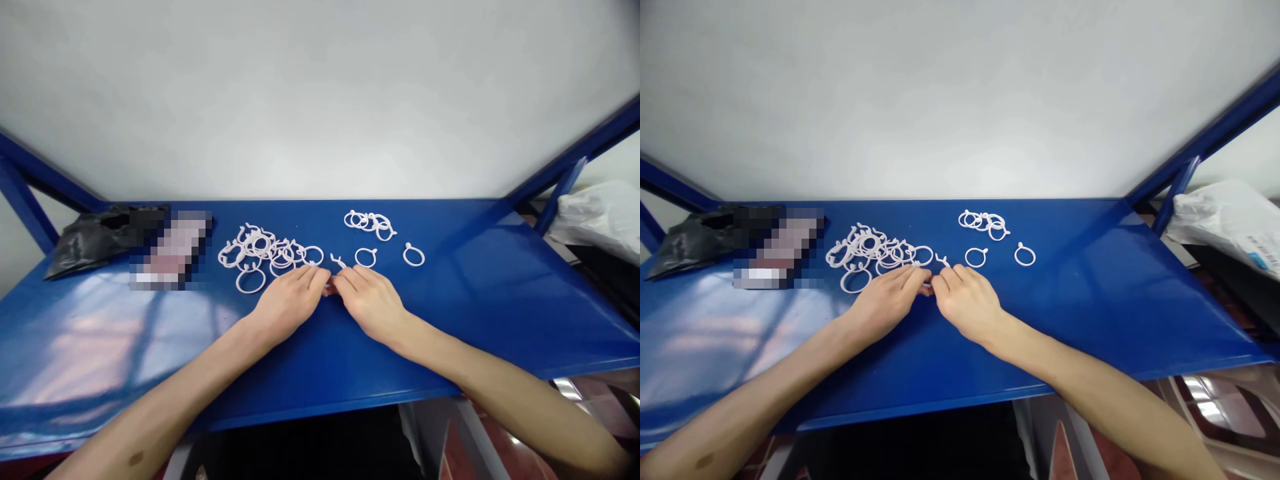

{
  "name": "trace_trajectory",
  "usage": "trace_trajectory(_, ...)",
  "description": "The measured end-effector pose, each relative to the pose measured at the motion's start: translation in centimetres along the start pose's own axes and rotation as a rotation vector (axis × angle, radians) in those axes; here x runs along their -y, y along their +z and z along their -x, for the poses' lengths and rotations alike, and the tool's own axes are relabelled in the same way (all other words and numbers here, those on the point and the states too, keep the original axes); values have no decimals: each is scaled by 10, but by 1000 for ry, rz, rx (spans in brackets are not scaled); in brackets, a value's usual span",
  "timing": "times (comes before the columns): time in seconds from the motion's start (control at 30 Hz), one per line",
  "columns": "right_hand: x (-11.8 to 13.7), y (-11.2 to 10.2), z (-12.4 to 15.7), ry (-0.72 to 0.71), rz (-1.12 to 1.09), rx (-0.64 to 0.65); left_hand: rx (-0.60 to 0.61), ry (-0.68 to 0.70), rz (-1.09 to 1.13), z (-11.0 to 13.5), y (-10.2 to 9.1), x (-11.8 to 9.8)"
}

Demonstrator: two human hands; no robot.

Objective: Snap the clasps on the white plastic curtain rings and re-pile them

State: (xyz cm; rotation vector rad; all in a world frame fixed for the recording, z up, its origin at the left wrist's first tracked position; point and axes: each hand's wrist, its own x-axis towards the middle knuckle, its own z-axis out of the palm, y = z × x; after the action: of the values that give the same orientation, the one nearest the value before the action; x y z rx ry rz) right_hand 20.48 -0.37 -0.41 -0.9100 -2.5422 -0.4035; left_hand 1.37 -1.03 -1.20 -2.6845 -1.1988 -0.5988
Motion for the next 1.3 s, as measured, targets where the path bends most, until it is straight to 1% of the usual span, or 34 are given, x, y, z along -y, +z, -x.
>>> trace_trajectory(0.07,-5,1,-1,7,-28,-19,-46,2,23,0,0,3)
trace_trajectory(0.2,-22,-2,-5,-124,-110,-115,-130,32,75,3,-4,17)
trace_trajectory(0.23,-28,-4,-5,-128,-115,-139,-137,19,90,4,-5,24)
trace_trajectory(0.27,-34,-8,-6,-100,-108,-154,-150,1,102,5,-6,30)
trace_trajectory(0.3,-41,-14,-6,-39,-87,-145,-165,-18,103,7,-7,38)
trace_trajectory(0.33,-49,-20,-5,48,-54,-117,-152,-29,98,8,-7,45)
trace_trajectory(0.37,-57,-27,-4,150,-7,-62,-135,-27,72,9,-7,51)
trace_trajectory(0.43,-77,-40,0,362,122,127,-107,-26,-13,10,-7,60)
trace_trajectory(0.5,-98,-49,6,506,186,344,-90,-30,-99,10,-7,64)
trace_trajectory(0.57,-116,-52,15,604,154,562,-88,-47,-154,10,-7,64)
trace_trajectory(0.6,-123,-52,19,618,136,621,-96,-59,-171,10,-8,63)
trace_trajectory(0.67,-131,-49,25,613,101,676,-112,-84,-201,10,-9,61)
trace_trajectory(0.73,-133,-47,27,601,90,690,-125,-105,-230,10,-9,61)
trace_trajectory(0.87,-126,-47,25,594,83,712,-140,-146,-252,10,-9,62)
trace_trajectory(0.97,-122,-50,22,583,73,656,-173,-167,-278,10,-10,62)
trace_trajectory(1.07,-123,-49,23,559,48,608,-188,-163,-309,9,-12,62)
trace_trajectory(1.2,-125,-41,24,543,-26,661,-204,-157,-322,8,-13,60)
trace_trajectory(1.3,-122,-37,22,516,-83,656,-216,-128,-312,6,-13,58)
